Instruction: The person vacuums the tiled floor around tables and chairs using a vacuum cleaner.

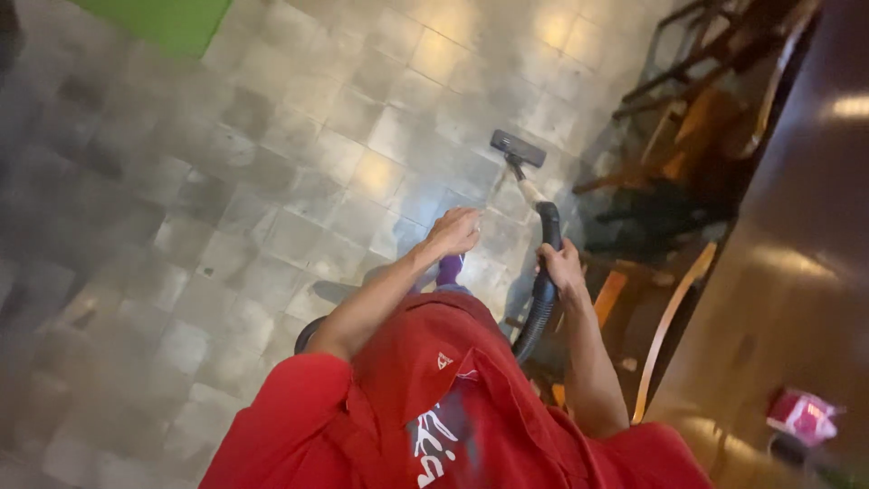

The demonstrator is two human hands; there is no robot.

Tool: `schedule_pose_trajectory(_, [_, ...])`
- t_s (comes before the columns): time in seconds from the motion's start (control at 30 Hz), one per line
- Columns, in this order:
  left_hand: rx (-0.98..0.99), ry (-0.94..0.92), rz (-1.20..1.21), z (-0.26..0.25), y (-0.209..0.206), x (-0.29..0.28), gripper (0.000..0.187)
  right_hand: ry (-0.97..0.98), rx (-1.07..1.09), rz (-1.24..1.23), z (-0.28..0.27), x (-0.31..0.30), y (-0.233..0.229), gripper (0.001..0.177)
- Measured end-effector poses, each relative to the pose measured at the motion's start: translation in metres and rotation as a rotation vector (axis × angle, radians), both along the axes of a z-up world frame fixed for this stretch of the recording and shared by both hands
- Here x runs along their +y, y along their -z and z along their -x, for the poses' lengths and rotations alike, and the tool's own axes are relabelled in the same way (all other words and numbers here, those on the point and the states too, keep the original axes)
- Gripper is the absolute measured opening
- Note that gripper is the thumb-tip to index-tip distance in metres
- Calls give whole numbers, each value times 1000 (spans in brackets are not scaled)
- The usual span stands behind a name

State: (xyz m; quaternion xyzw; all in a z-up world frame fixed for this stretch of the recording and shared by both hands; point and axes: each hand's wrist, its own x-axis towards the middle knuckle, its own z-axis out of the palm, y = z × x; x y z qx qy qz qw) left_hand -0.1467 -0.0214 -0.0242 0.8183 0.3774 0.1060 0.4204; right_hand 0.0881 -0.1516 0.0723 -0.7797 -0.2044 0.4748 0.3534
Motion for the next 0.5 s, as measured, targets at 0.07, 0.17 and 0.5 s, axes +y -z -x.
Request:
schedule_pose_trajectory(0.07, [-18, -58, 2, -2, -7, 14, 54, 1, 31, -26, -15, 26, 2, 24])
schedule_pose_trajectory(0.17, [17, -126, 30, -8, -17, 33, 55, -10, 46, -38, -38, 59, 7, 23])
schedule_pose_trajectory(0.5, [54, -287, 33, -42, -28, 84, 52, -57, 85, -128, -131, 162, 62, 18])
